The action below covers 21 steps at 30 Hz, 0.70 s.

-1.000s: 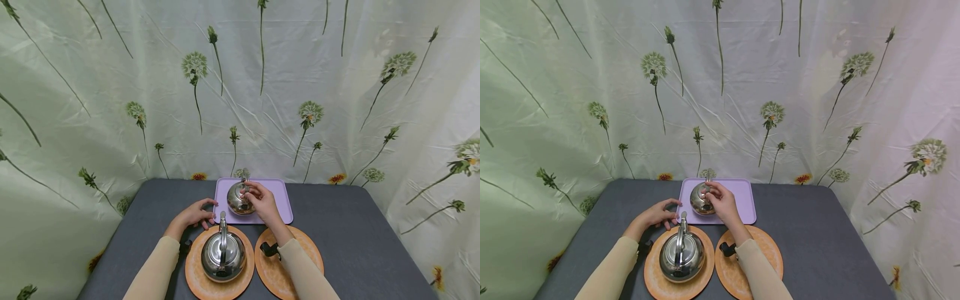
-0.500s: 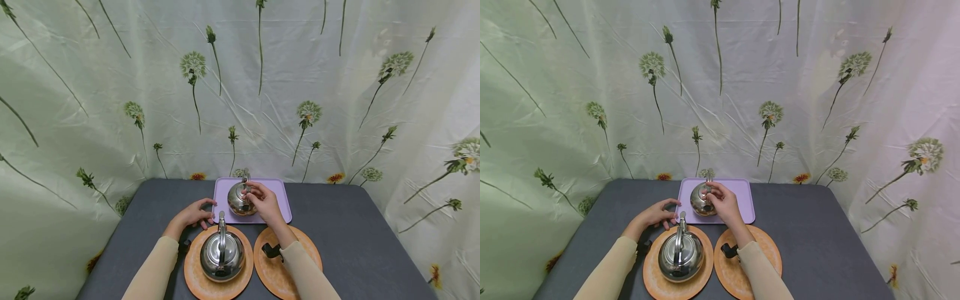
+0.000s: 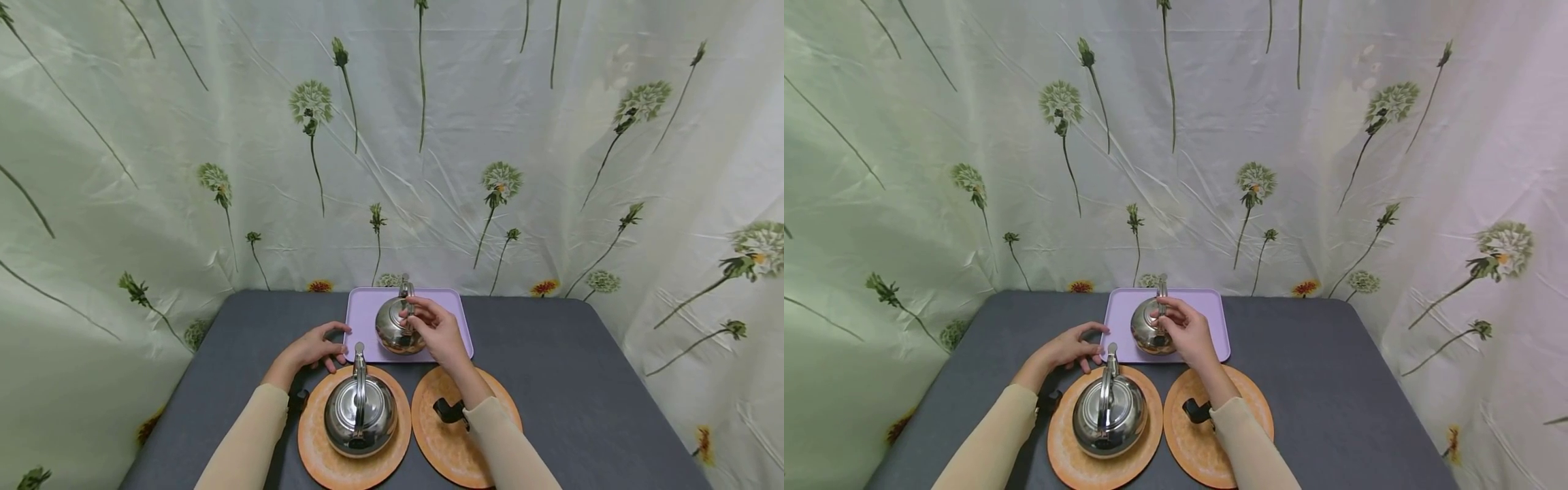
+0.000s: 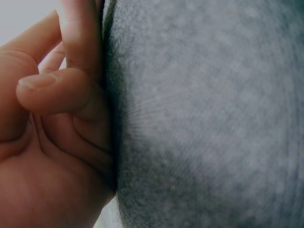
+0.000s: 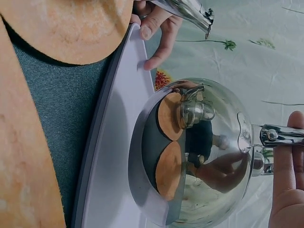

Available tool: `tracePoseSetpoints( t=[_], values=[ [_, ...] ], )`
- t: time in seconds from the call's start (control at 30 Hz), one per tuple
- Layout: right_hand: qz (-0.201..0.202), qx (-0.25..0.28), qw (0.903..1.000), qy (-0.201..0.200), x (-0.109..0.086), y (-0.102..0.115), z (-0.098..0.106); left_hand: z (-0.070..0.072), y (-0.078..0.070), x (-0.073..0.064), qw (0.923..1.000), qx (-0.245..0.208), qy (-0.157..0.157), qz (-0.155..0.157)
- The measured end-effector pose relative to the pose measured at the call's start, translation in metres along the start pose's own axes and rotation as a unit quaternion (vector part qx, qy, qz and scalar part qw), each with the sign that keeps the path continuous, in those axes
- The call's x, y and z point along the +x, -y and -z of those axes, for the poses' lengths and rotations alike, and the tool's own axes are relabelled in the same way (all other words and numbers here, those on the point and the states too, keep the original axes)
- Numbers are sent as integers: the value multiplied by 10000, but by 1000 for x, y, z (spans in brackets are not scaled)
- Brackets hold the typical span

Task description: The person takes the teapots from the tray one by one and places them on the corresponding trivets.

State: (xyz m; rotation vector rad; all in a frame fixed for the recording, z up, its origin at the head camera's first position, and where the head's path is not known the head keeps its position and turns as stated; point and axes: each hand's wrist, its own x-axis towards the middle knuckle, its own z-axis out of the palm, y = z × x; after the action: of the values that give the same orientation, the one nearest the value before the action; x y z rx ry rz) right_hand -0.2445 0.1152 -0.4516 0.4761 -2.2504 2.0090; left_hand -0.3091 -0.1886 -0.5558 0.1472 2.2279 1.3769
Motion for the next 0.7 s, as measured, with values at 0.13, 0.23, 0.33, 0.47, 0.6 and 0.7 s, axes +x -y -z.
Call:
tracePoseSetpoints(
  t=[0.13,0.23,0.33,0.47,0.6,0.7],
  values=[
    [-73,35,10000,-27,2,-15,4,0,-1,-1,10000,-7,34,-23],
    [-44,74,10000,-31,2,-24,7,1,-1,-1,10000,-25,42,-45],
    [26,57,10000,-40,0,-25,10,1,-1,-2,10000,-43,51,-47],
    [139,-10,9999,-65,-2,-24,13,1,-1,-2,10000,-47,80,-29],
    [196,102,9998,12,-6,-22,16,1,0,-1,9999,-21,94,-45],
    [235,206,9995,74,-8,-21,18,1,0,-1,9999,6,101,-56]
  ],
)
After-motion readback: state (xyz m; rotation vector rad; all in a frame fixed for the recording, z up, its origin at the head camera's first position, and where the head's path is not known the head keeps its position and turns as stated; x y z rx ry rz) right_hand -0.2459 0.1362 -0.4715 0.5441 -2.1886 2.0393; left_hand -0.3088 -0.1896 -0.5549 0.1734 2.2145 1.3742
